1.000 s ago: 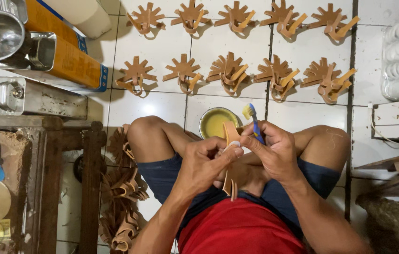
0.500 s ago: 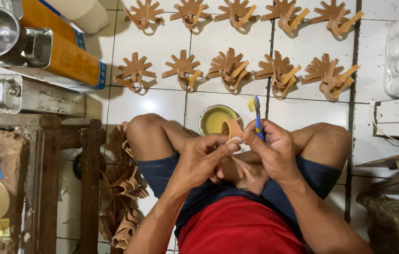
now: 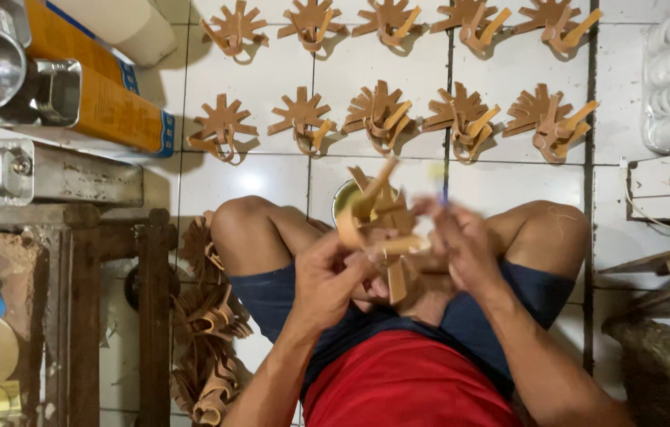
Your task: The person sits on the floor and uses a toothbrush to spread yellow glue from a bowl onto star-shaped leather shoe uppers, coating the edges and surfaces. They turn each piece to reach different sides and place the coated pieces in rows on the floor with previously finished ones.
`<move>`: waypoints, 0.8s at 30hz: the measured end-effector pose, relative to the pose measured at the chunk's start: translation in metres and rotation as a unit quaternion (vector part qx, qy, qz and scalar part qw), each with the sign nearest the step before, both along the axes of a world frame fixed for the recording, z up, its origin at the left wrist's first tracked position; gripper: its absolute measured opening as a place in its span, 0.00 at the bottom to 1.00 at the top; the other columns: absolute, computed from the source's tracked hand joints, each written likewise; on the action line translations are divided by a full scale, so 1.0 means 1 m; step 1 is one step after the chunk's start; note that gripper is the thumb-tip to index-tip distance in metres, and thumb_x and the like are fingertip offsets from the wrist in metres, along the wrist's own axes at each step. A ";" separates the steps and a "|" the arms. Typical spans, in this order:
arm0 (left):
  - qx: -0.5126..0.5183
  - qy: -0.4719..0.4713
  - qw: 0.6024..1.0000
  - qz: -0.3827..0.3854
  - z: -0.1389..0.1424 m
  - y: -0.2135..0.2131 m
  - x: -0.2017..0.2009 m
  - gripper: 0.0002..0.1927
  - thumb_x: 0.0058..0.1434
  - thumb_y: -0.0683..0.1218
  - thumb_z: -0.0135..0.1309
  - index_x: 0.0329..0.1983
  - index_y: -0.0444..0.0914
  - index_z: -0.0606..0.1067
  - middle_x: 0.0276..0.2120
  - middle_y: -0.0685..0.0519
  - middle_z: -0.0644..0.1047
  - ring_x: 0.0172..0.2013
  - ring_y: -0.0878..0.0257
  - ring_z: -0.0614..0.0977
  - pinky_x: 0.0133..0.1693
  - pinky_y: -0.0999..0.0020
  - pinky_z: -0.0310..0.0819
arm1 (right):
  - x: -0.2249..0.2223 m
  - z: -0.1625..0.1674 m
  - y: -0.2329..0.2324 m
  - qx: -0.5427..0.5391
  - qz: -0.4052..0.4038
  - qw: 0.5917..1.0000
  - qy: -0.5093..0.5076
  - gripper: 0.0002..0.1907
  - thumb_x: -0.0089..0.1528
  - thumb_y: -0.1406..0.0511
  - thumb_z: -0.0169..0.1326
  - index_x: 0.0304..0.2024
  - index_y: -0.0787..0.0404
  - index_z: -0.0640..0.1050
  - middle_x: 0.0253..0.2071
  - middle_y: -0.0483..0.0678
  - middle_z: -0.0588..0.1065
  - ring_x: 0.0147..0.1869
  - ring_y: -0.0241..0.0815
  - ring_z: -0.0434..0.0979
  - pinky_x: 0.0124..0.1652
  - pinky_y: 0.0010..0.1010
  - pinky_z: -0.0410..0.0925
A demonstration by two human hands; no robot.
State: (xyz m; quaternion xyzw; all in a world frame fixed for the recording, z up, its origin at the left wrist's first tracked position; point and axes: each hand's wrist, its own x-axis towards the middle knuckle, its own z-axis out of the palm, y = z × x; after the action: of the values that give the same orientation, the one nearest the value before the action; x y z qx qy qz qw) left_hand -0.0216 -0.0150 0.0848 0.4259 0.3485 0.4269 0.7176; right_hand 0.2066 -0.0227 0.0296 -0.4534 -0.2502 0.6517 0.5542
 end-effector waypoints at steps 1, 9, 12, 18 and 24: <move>-0.012 -0.015 1.000 -0.014 -0.005 -0.003 -0.002 0.13 0.68 0.37 0.52 0.55 0.30 0.77 0.31 0.46 0.82 0.27 0.66 0.84 0.25 0.76 0.76 | 0.001 -0.006 -0.002 -0.040 0.004 0.999 0.023 0.17 0.68 0.59 0.56 0.48 0.68 0.81 0.25 0.39 0.71 0.20 0.23 0.60 0.18 0.14 0.52; 0.031 -0.061 0.997 0.025 -0.034 -0.013 -0.019 0.11 0.68 0.33 0.49 0.50 0.27 0.77 0.52 0.41 0.81 0.39 0.60 0.87 0.39 0.72 0.83 | 0.004 -0.014 -0.015 0.007 -0.076 0.997 0.013 0.06 0.61 0.73 0.64 0.35 0.66 0.78 0.24 0.39 0.69 0.21 0.24 0.58 0.21 0.17 0.49; 0.037 -0.027 0.984 0.174 -0.034 -0.002 -0.017 0.11 0.65 0.33 0.53 0.50 0.32 0.75 0.50 0.45 0.80 0.46 0.63 0.83 0.49 0.72 0.80 | 0.005 -0.003 -0.010 0.010 -0.076 0.997 -0.009 0.05 0.60 0.74 0.64 0.35 0.66 0.79 0.23 0.39 0.68 0.20 0.23 0.57 0.19 0.17 0.48; 0.174 0.110 0.967 0.149 -0.016 0.000 -0.007 0.09 0.69 0.35 0.56 0.52 0.30 0.78 0.46 0.48 0.81 0.46 0.62 0.82 0.50 0.72 0.78 | -0.007 0.010 -0.011 0.021 -0.036 0.995 -0.091 0.04 0.61 0.73 0.64 0.34 0.67 0.80 0.22 0.38 0.67 0.21 0.24 0.58 0.21 0.18 0.50; 0.185 0.132 0.952 0.206 -0.012 -0.006 0.001 0.12 0.67 0.37 0.58 0.52 0.30 0.76 0.41 0.50 0.82 0.40 0.66 0.83 0.43 0.76 0.79 | -0.019 0.002 -0.019 0.055 -0.058 0.990 -0.112 0.04 0.61 0.73 0.63 0.36 0.67 0.79 0.21 0.39 0.69 0.22 0.26 0.61 0.22 0.20 0.55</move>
State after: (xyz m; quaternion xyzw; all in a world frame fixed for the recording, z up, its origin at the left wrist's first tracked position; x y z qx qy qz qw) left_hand -0.0204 -0.0211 0.0726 0.5229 0.4355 0.5620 0.4702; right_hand 0.1879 -0.0413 0.0316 -0.5063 -0.3197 0.5487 0.5834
